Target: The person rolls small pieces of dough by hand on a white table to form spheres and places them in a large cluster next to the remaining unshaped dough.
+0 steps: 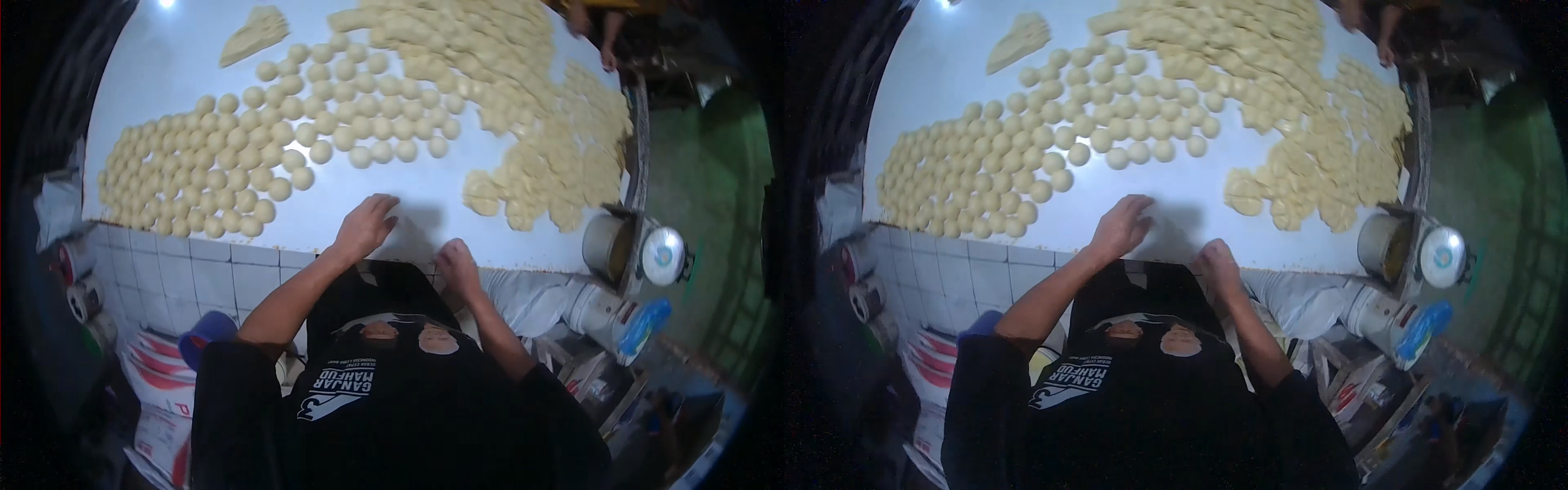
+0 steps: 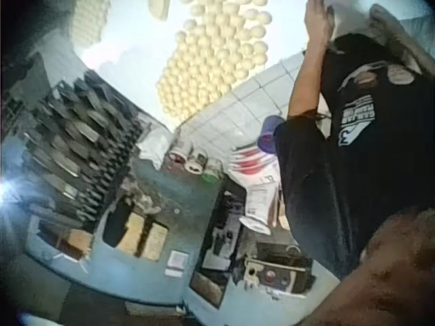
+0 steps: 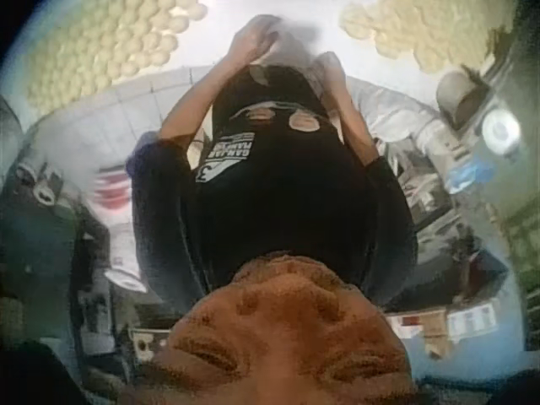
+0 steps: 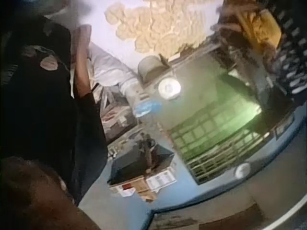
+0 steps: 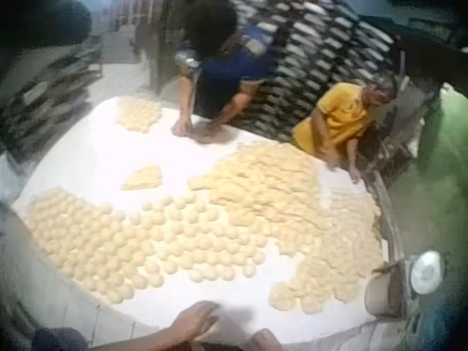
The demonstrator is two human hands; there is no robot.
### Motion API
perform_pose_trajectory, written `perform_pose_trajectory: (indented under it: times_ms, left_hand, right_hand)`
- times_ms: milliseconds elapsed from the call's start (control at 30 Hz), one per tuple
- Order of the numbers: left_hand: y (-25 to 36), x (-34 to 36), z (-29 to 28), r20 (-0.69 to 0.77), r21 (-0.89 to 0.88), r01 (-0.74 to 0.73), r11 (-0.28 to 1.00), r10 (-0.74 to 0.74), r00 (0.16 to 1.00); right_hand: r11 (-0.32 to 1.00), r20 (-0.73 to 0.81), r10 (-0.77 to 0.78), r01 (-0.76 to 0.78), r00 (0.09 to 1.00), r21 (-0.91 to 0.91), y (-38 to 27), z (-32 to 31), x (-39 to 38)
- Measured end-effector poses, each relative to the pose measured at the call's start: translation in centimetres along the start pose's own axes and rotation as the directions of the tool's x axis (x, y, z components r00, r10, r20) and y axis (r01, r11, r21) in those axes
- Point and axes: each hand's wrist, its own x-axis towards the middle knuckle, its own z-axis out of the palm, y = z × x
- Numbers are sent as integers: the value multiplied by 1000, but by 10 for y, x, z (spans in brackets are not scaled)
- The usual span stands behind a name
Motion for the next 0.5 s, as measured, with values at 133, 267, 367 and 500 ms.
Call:
perform_pose_trajectory:
  times_ms: [133,267,367,500]
  left_hand:
    - [51,52,60,-29,18,-146,989,147,989]
    - [106,62,131,101,-174,386,906,-373,922]
    - [116,56,185,-65,-270,337,902,-366,928]
    - [129,69,232,-266,-530,322,785,-514,815]
  right_hand:
    - [918,-75,395,-393,915,51,64,-49,-6]
    - [930,-226,359,-326,906,171,83,-85,14]
    - [901,-196,380,-314,904,300,117,-67,23]
    - [852,-250,445,-321,860,412,114,-37,40]
